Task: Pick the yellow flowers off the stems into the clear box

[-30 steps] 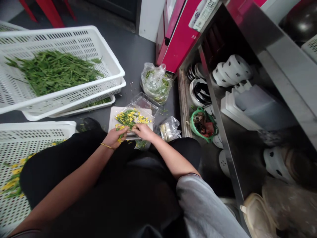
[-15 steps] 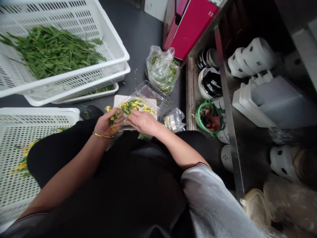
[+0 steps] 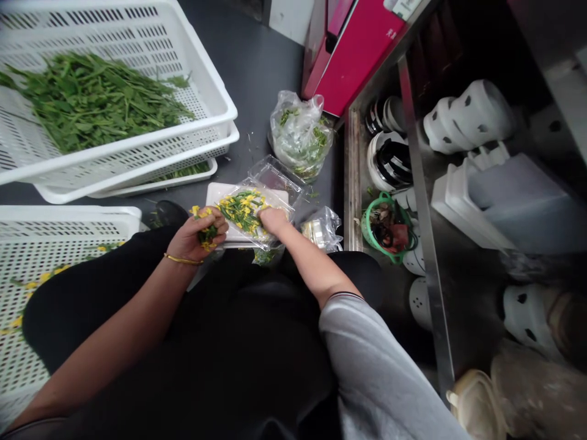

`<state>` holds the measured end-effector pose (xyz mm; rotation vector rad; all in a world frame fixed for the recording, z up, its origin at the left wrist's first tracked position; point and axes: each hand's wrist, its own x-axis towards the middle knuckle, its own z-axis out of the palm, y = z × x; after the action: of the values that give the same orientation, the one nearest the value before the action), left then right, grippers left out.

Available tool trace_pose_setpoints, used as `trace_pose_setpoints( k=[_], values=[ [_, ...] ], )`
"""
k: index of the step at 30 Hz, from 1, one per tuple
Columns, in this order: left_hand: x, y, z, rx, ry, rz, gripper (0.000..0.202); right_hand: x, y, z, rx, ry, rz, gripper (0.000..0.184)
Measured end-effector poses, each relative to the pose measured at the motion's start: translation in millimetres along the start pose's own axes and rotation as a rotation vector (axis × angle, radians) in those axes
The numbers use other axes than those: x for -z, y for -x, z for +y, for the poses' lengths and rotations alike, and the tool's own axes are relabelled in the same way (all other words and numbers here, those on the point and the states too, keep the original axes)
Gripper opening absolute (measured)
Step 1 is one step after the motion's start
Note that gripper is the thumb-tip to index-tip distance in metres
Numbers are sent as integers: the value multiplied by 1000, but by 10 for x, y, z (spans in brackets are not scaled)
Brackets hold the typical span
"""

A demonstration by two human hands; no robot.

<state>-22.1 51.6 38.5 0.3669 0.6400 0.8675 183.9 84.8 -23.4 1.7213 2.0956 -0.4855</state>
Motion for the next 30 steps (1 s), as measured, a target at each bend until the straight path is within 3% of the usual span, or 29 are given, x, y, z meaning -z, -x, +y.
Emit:
trace_pose_setpoints(
  k=[4, 9, 12, 15, 17, 19, 22, 24, 27, 30],
  values=[
    [48, -57, -19, 34, -99, 53, 24, 23, -59, 58, 36, -77, 9, 26],
    [96, -140, -175, 36, -178, 179, 31, 286, 191, 163, 102, -739, 101, 10],
    [81, -161, -312, 19, -239, 233, 35, 336, 444, -55, 83, -1119, 72, 18],
    [65, -126, -382, 21, -258, 222, 34, 297, 671, -301, 120, -1302, 16, 26],
    [67, -78, -356, 38, -219, 211, 31, 281, 762, -328, 146, -1357, -19, 30],
    [76, -21, -277, 26, -127, 169, 26, 294, 769, -207, 128, -1394, 9, 33],
    [85, 48, -136, -54, -6, 9, 19, 317, 592, 97, -45, -1303, 214, 31],
    [84, 66, -79, -85, 17, -74, 22, 284, 368, 220, -156, -1045, 300, 22],
    [85, 38, -76, -79, 17, -56, 30, 130, -12, 154, -130, -573, 229, 9],
    [101, -28, -113, -70, -1, 33, 28, -55, -286, -45, -80, -318, 87, 12]
  ],
)
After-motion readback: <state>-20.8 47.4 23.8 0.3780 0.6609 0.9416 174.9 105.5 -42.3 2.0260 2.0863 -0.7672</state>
